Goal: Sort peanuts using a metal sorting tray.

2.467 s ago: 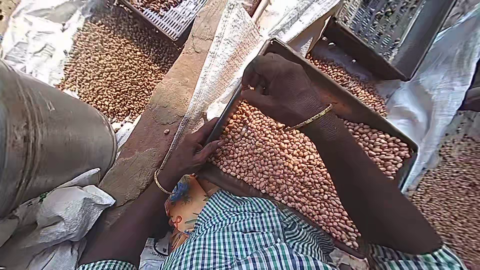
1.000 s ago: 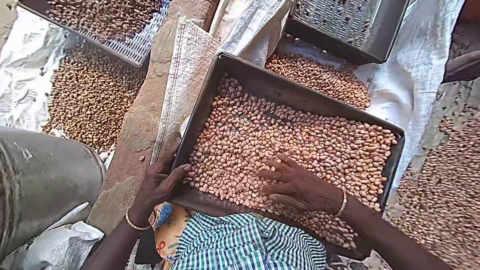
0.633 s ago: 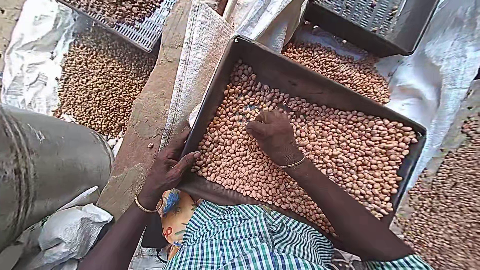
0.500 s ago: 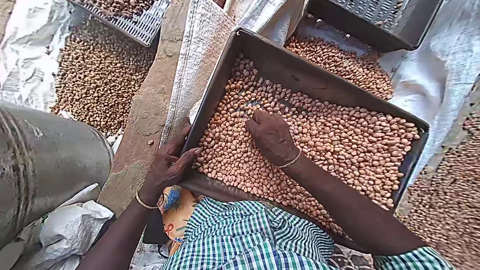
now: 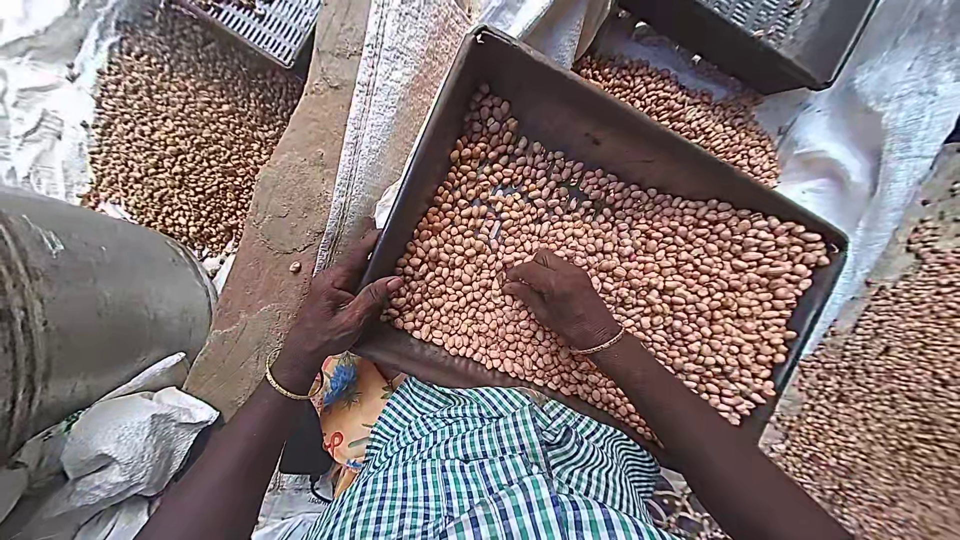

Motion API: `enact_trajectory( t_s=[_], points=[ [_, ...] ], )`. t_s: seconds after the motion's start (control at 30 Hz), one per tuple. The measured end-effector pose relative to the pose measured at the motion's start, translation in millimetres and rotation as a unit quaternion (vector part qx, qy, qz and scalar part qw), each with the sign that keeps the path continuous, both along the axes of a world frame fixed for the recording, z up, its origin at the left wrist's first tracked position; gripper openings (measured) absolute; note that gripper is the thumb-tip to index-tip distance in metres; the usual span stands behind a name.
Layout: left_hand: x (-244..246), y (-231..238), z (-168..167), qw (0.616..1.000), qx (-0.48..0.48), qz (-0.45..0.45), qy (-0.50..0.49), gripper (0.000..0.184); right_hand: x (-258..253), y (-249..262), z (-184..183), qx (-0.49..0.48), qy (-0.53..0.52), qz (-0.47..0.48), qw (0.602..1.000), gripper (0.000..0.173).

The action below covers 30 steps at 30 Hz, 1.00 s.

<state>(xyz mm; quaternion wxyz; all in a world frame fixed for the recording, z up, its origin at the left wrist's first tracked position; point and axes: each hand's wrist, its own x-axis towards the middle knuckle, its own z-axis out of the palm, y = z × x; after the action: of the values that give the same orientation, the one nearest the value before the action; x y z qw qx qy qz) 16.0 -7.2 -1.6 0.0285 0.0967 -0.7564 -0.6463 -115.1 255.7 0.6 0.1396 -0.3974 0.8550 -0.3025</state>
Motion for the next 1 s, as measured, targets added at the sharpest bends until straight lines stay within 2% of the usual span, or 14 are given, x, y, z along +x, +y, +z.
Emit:
enact_trajectory(
  t_s=[0.03,0.07,0.1,0.13,0.17,0.23,0.3,0.4,0.47,0.5,0.67,0.8,0.9,1.0],
  points=[
    [-1,0,0,1.0,0.004,-0.002,0.004,0.049,-4,3,-1,-0.042,-0.021,-0.012,0.999,0.012],
    [-1,0,-1,1.0,0.01,-0.004,0.005,0.049,-8,7,-2,-0.112,-0.099,-0.045,0.988,0.01],
    [-1,-1,-1,1.0,0.018,-0.004,0.006,0.049,-14,11,-2,-0.192,-0.203,-0.09,0.956,0.01],
    [0,-1,-1,1.0,0.024,-0.002,0.005,0.05,-18,13,-3,-0.247,-0.293,-0.131,0.914,0.016],
    [1,-1,-2,1.0,0.027,-0.001,0.003,0.05,-21,14,-3,-0.256,-0.332,-0.15,0.896,0.02],
    [-1,0,-2,1.0,0.021,-0.002,0.001,0.05,-17,8,6,-0.16,-0.266,-0.151,0.939,0.016],
    [-1,-1,-2,1.0,0.017,-0.006,0.006,0.049,-5,-5,10,-0.034,-0.115,-0.089,0.989,0.015],
    [-1,-2,-2,1.0,0.014,-0.012,0.013,0.048,4,-14,-7,0.011,0.089,0.001,0.996,0.015],
    [-1,-1,-2,1.0,0.014,-0.011,0.009,0.049,0,-14,-13,0.003,0.154,0.028,0.988,0.012],
    [-2,-1,-2,1.0,0.015,-0.013,0.011,0.049,-2,-13,-14,-0.01,0.151,0.028,0.988,0.013],
    [0,-1,-2,1.0,0.014,-0.008,0.018,0.048,-12,-5,2,-0.059,0.004,-0.03,0.998,0.012],
    [-2,-1,-1,1.0,0.003,-0.014,0.017,0.049,-11,-7,6,-0.058,0.017,-0.039,0.997,0.013],
    [-1,-2,-1,1.0,0.007,-0.013,0.018,0.049,-16,-8,10,-0.011,0.008,-0.059,0.998,0.019],
    [-2,-1,-3,1.0,0.004,-0.014,0.022,0.048,-8,-13,6,0.004,0.042,-0.021,0.999,0.015]
  ],
)
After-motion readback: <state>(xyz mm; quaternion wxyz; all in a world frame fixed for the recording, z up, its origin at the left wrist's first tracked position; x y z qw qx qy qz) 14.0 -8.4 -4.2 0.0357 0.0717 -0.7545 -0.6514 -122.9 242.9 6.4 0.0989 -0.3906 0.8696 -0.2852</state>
